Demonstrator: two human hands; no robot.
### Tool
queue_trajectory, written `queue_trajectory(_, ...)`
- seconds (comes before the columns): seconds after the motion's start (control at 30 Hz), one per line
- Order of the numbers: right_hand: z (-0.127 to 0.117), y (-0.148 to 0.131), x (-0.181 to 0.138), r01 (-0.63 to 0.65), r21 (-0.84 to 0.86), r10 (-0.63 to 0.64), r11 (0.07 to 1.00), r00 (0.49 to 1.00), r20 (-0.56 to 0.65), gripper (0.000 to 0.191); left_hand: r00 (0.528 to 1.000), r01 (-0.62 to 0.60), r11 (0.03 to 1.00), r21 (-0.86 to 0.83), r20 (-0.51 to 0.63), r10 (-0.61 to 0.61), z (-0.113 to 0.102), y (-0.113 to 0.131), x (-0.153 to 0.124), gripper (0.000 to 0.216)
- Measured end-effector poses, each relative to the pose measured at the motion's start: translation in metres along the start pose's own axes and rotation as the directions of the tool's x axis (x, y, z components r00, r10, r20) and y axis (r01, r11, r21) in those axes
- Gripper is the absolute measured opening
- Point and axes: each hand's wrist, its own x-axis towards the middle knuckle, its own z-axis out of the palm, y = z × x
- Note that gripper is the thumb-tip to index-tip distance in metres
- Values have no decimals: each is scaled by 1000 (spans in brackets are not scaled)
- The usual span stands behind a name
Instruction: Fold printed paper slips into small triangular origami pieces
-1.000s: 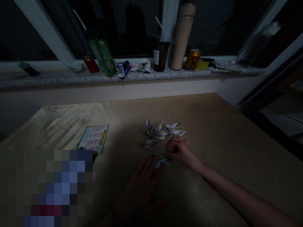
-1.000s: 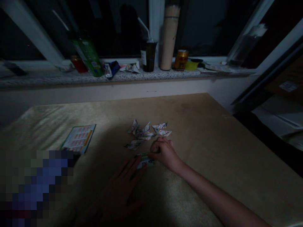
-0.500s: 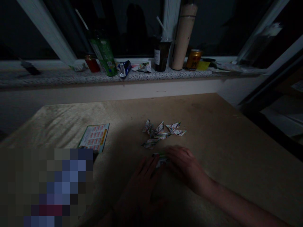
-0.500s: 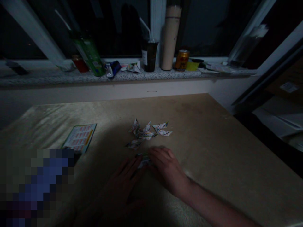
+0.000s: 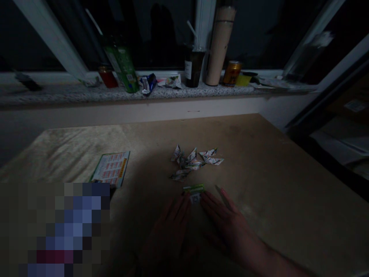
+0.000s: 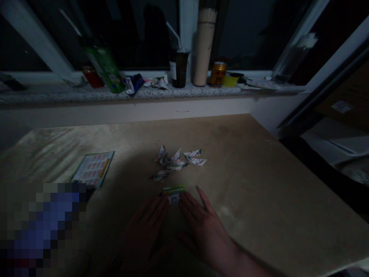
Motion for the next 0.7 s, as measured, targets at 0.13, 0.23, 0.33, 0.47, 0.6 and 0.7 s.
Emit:
queue_trajectory(0.13, 1, -1, -2, -1, -6, 1, 1000, 1000, -14, 58, 999, 24, 999, 37, 32, -26, 6, 1, -3, 75)
queue_trajectory(0.23, 1, -1, -3, -18, -17, 18, 1000, 1000, -23, 57, 999, 28, 998, 54, 30, -30, 6, 0, -3, 70)
queue_trajectory(0.33, 4, -5, 0, -33, -39, 31, 999, 998, -50, 57, 999, 25, 997, 67, 32, -27, 4, -2, -1, 66)
queue_trajectory(0.47, 9, -10, 7, -5, -12, 5, 1000, 998, -59, 62, 999, 9, 997, 81, 44, -12, -2, 0, 0, 64)
queue_trajectory(0.6, 10, -11, 10, -5, 42, 5, 999, 1000, 3, 64, 998, 59, 993, 105, -7, -59, 1, 7, -3, 62)
queue_trajectory(0.7, 8, -11, 10, -25, 56, 25, 998, 1000, 8, 62, 994, 107, 986, 124, -50, -102, 8, 11, -7, 56)
